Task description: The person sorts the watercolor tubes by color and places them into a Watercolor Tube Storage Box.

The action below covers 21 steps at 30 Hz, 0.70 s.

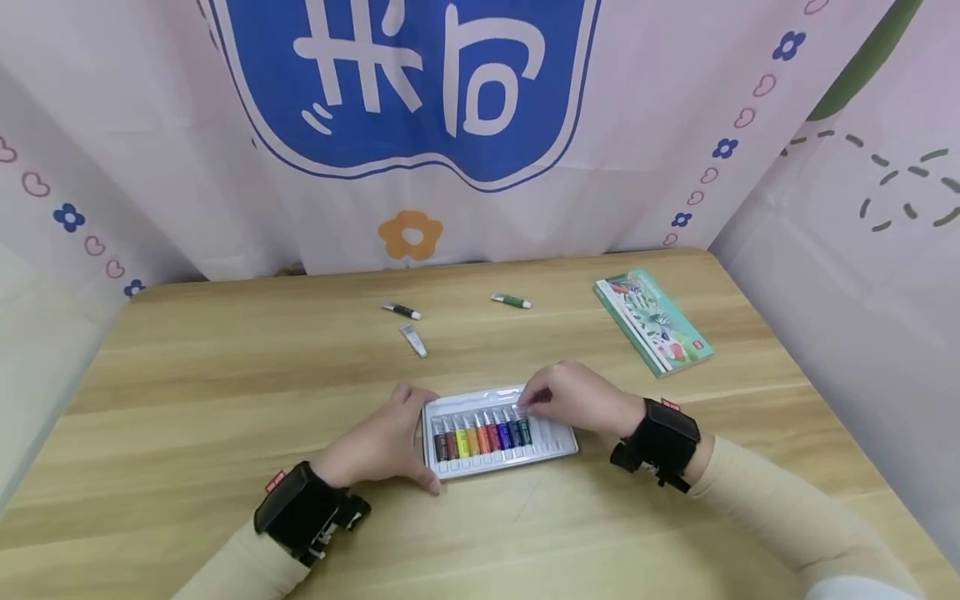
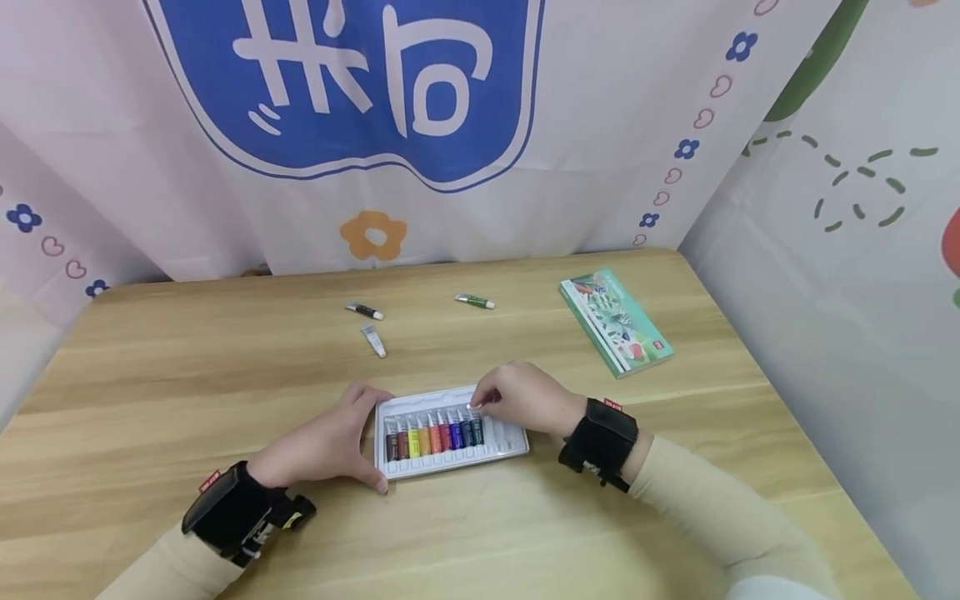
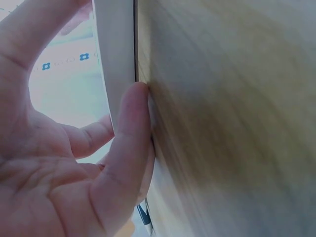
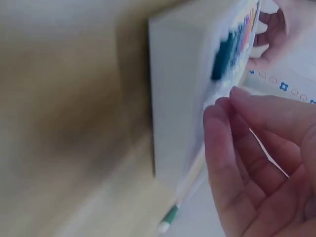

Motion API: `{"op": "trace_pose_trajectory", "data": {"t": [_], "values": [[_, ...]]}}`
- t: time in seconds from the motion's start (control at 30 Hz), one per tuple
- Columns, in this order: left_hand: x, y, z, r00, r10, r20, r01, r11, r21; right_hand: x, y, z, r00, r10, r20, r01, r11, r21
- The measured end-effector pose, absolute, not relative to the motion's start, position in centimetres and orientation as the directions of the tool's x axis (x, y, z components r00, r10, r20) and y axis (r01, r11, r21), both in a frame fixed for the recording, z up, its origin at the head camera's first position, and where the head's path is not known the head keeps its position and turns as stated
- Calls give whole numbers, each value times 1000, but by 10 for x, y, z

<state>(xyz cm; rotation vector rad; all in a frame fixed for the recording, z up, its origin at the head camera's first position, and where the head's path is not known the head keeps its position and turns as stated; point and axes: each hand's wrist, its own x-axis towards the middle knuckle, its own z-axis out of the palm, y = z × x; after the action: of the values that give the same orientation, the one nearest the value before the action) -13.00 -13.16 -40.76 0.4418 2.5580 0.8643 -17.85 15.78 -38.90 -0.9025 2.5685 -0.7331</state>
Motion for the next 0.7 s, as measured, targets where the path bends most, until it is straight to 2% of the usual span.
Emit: {"op": "trace_pose_trajectory", "data": {"t": [0.2, 0.43, 0.7], "values": [[-122, -134, -413, -870, 406, -280, 141, 748, 648, -202, 155, -390, -793, -605, -78, -464, 681, -566], [-119, -140, -417, -876, 408, -258, 139, 726, 674, -254, 146, -401, -798, -593, -105, -427, 679, -597], [-131, -134, -413, -884, 413, -219, 161, 709, 687, -319, 135, -394, -899, -437, -35, -353, 769, -533]]}}
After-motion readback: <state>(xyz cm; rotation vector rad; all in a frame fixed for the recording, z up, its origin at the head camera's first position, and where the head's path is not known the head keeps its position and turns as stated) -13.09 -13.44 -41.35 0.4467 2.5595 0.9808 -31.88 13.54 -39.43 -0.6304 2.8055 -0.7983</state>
